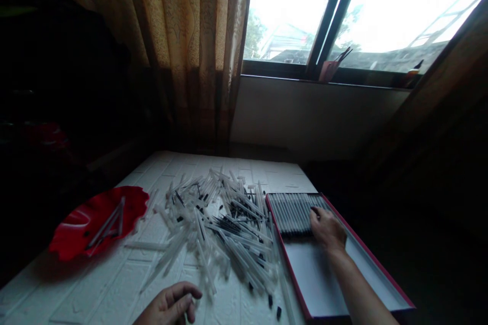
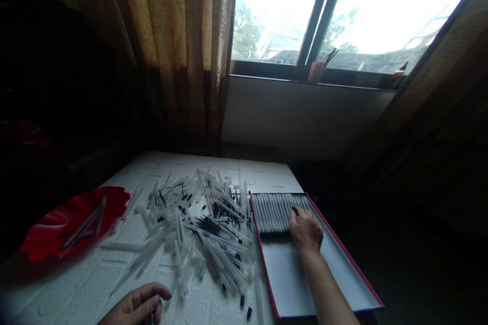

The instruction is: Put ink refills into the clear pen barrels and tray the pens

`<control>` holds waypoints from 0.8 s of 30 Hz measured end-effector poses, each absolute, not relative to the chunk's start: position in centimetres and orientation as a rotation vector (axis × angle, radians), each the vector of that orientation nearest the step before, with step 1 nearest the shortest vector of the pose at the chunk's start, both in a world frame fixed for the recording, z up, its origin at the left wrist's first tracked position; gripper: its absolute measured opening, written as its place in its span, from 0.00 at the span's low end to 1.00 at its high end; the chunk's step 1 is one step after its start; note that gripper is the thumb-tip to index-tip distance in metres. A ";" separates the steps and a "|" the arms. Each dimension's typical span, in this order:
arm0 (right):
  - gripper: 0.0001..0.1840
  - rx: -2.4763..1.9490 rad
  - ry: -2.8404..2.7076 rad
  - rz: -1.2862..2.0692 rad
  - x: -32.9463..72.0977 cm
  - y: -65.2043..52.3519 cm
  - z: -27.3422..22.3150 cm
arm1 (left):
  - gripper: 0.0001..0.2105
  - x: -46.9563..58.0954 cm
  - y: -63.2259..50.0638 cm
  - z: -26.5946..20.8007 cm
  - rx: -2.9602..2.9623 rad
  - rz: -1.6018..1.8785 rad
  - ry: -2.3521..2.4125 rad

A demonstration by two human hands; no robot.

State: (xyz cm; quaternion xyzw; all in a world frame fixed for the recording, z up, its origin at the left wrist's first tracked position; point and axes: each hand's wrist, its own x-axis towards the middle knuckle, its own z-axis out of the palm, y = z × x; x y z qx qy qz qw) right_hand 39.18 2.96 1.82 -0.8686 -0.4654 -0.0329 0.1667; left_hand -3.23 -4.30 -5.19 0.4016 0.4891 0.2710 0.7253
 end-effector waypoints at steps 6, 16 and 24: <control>0.16 -2.050 -1.710 -0.069 32.4 1.4 1.3 | 0.29 -4.4 -3.7 -2.0 0.532 0.841 1.025; 0.07 -1.847 -2.085 -0.016 24.1 -4.2 0.3 | 0.24 -4.5 -3.7 -0.6 0.395 0.895 0.981; 0.04 -1.977 -2.144 -0.006 23.9 -5.0 0.3 | 0.25 -4.5 -3.8 -1.0 0.446 0.886 0.961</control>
